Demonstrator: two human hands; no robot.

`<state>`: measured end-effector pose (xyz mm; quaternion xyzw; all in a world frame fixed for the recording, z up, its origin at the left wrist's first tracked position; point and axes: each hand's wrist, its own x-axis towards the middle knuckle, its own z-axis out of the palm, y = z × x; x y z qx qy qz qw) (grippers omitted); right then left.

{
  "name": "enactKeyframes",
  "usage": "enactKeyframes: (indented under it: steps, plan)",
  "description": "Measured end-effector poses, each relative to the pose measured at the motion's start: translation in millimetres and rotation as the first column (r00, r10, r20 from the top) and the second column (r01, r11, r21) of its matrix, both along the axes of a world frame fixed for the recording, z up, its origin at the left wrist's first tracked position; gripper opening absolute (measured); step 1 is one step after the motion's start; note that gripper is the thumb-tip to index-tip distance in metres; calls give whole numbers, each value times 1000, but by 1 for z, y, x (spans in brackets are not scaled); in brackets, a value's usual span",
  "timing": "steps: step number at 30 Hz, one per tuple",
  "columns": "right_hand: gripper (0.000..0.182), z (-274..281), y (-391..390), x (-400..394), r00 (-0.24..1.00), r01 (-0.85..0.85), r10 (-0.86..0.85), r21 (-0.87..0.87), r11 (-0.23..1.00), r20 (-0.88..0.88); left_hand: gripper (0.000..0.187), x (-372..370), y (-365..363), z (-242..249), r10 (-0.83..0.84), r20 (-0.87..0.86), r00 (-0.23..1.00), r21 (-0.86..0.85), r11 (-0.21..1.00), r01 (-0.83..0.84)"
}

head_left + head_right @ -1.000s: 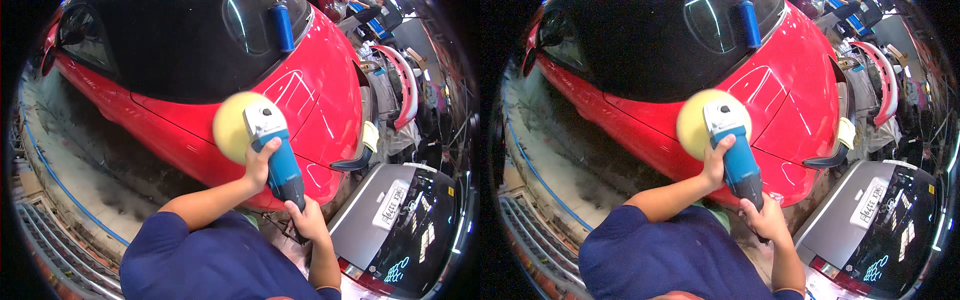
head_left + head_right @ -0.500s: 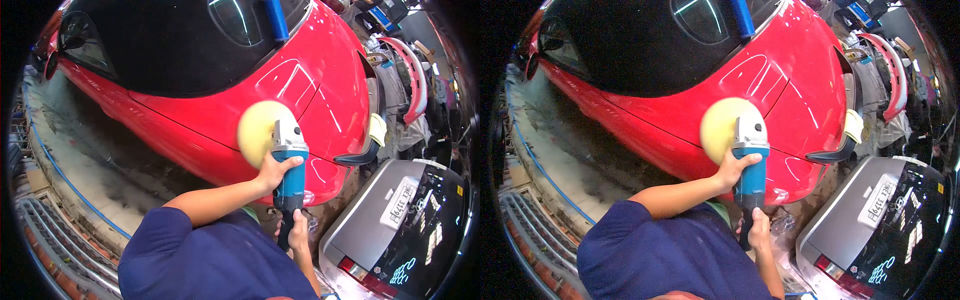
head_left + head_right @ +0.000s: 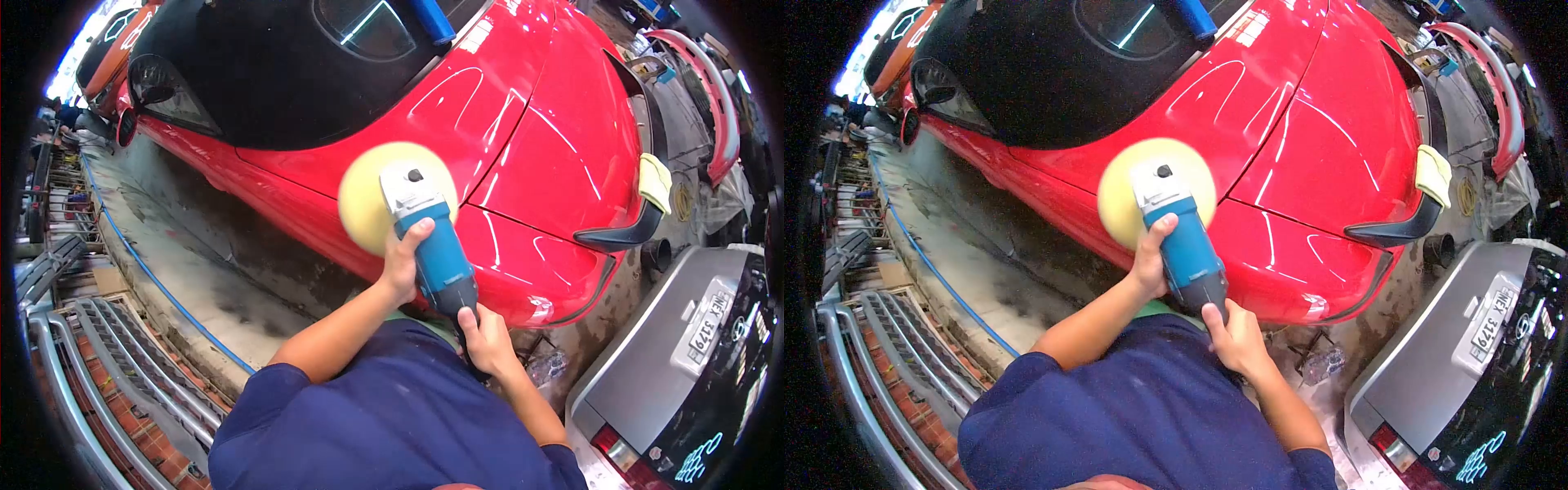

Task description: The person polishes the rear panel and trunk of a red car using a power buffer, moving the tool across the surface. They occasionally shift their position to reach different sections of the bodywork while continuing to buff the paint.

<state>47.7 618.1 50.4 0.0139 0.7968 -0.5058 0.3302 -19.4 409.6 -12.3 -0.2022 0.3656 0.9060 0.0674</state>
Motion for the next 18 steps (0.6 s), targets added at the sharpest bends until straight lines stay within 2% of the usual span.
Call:
enactKeyframes:
  steps: [3,6,8,10,13,18]
  plan:
    - [81,-10,15,18,997,81,-81,45,996,-11,55,-4,21,1,-60,-10,998,-58,997,59]
    - [79,-18,19,35,960,261,-263,39,965,96,58,-16,40,4,-163,-22,986,-107,981,160]
    - [69,-25,13,46,916,393,-385,-60,918,112,58,-25,46,9,-214,-37,976,-103,972,210]
    - [65,-23,1,52,876,471,-459,-58,880,150,59,-30,51,0,-229,-93,969,-127,968,217]
    - [59,-26,-20,63,852,508,-489,-70,858,189,64,-26,39,-5,-230,-129,965,-162,965,208]
    - [47,-24,-77,74,868,475,-451,-81,876,209,73,-6,-25,-6,-217,-53,975,-237,951,199]
